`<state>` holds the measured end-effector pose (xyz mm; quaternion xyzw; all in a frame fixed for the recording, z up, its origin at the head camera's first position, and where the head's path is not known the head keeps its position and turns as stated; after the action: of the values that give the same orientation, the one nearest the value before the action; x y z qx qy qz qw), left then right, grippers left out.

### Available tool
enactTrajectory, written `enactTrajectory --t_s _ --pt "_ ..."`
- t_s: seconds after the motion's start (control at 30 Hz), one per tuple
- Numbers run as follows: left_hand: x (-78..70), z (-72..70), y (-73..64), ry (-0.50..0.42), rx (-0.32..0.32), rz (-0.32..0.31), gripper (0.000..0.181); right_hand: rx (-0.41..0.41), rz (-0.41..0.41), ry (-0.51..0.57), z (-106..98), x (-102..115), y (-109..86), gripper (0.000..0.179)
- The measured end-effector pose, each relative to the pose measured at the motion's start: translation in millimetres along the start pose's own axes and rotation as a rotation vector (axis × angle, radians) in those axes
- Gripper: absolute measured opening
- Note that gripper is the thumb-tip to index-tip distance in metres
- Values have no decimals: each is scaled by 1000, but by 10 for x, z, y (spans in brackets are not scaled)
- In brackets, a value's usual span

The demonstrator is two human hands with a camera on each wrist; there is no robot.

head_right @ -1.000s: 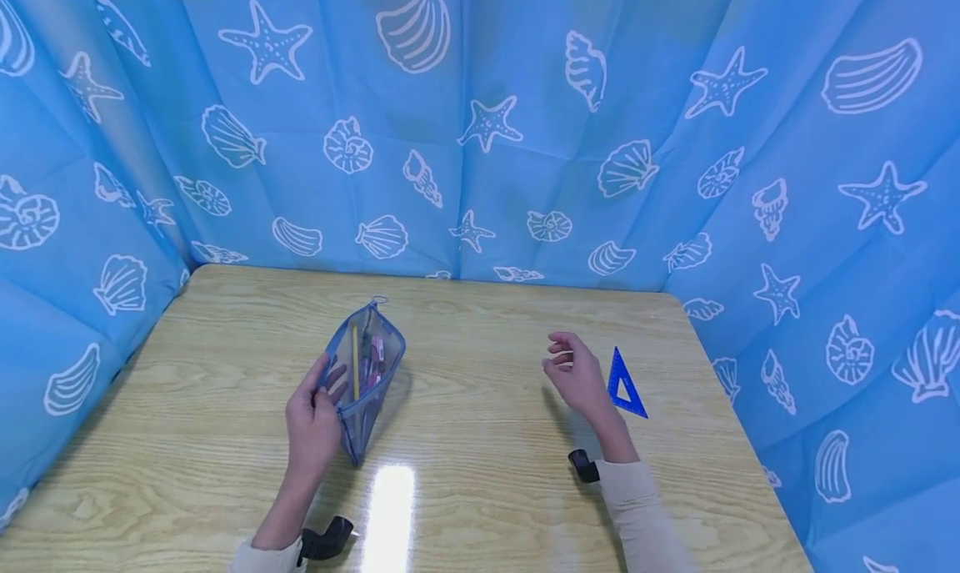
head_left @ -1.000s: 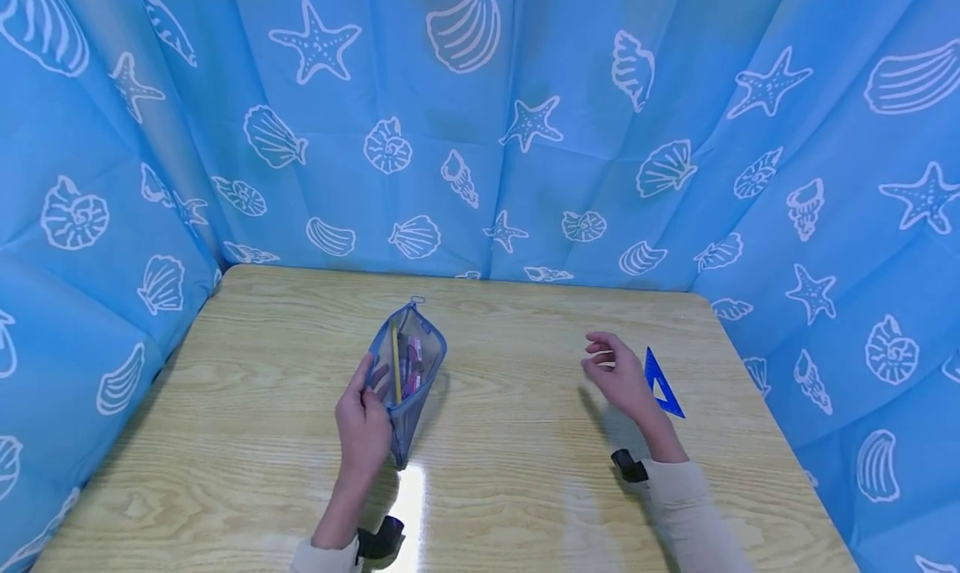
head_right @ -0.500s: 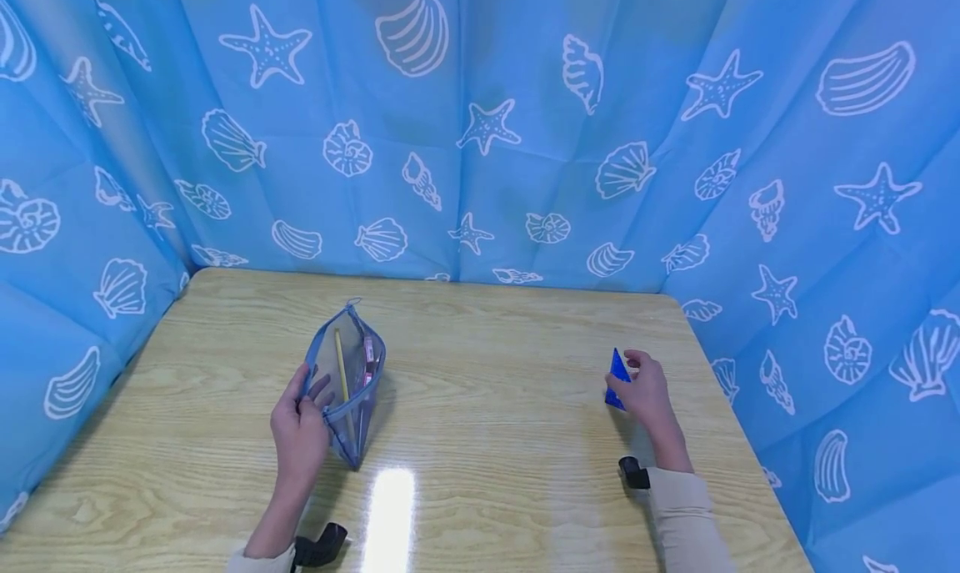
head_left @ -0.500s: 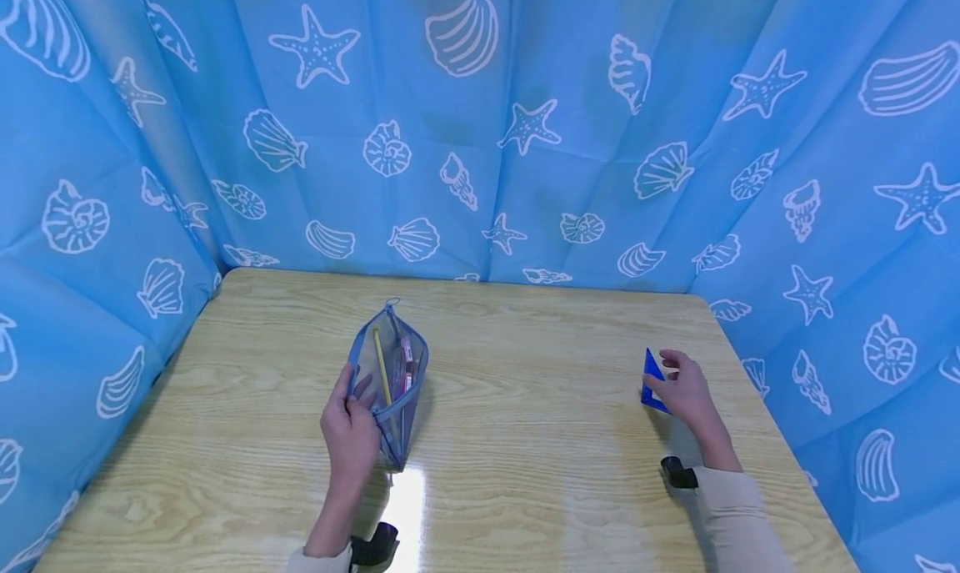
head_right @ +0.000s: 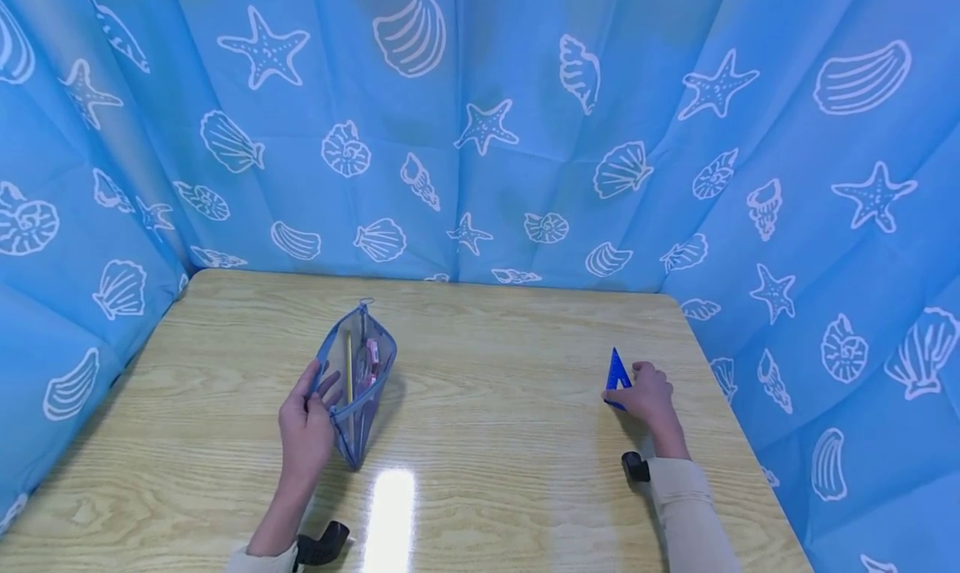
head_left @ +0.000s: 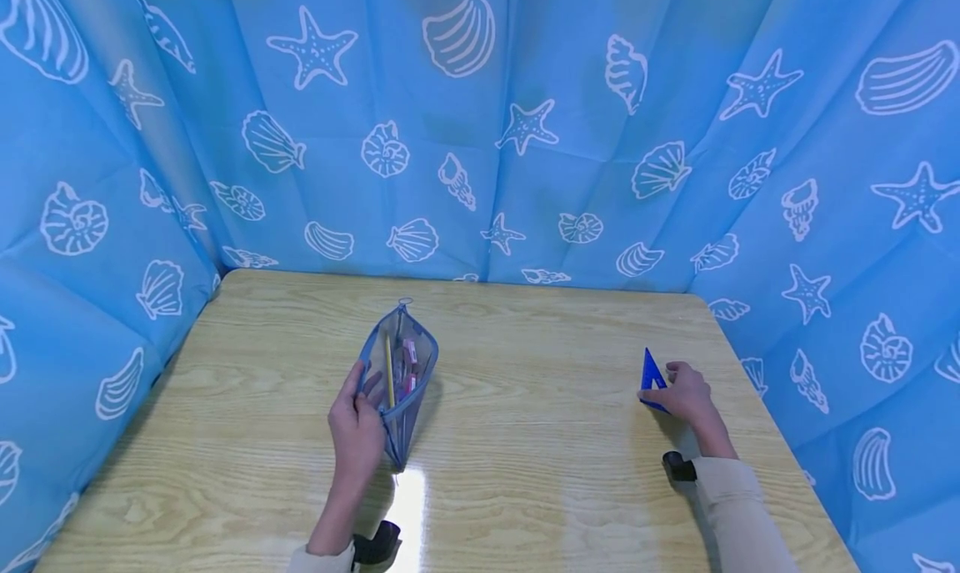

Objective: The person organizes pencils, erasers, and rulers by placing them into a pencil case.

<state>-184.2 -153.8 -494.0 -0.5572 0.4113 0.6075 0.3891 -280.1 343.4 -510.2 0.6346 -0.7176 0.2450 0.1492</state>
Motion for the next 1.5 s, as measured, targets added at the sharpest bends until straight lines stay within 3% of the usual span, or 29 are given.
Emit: enactTrajectory --t_s 0.27,0.6,0.9,1.17,1.5 --pt "4 26 20 -18 11 12 54 65 34 77 -1 41 46 71" --pt "5 68 32 -37 61 5 54 88 23 42 -11 116 39 51" --pt "7 124 101 -51 100 8 53 113 -35 -60 -41 130 -36 68" --pt "16 156 135 -29 107 39 54 134 1 -18 -40 124 -73 47" --pt "0 155 139 -10 106 48 54 146 -18 -38 -15 135 -60 41"
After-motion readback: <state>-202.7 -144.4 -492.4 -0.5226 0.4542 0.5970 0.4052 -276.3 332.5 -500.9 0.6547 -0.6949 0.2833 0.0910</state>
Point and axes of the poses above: each hand's wrist, its own y-axis towards the middle knuckle, its own z-axis out of the palm, x = y × z, the point moved 5 cm from there along y, towards the middle knuckle, and after that the axes turned 5 degrees about -z, right-handed, at the moved point
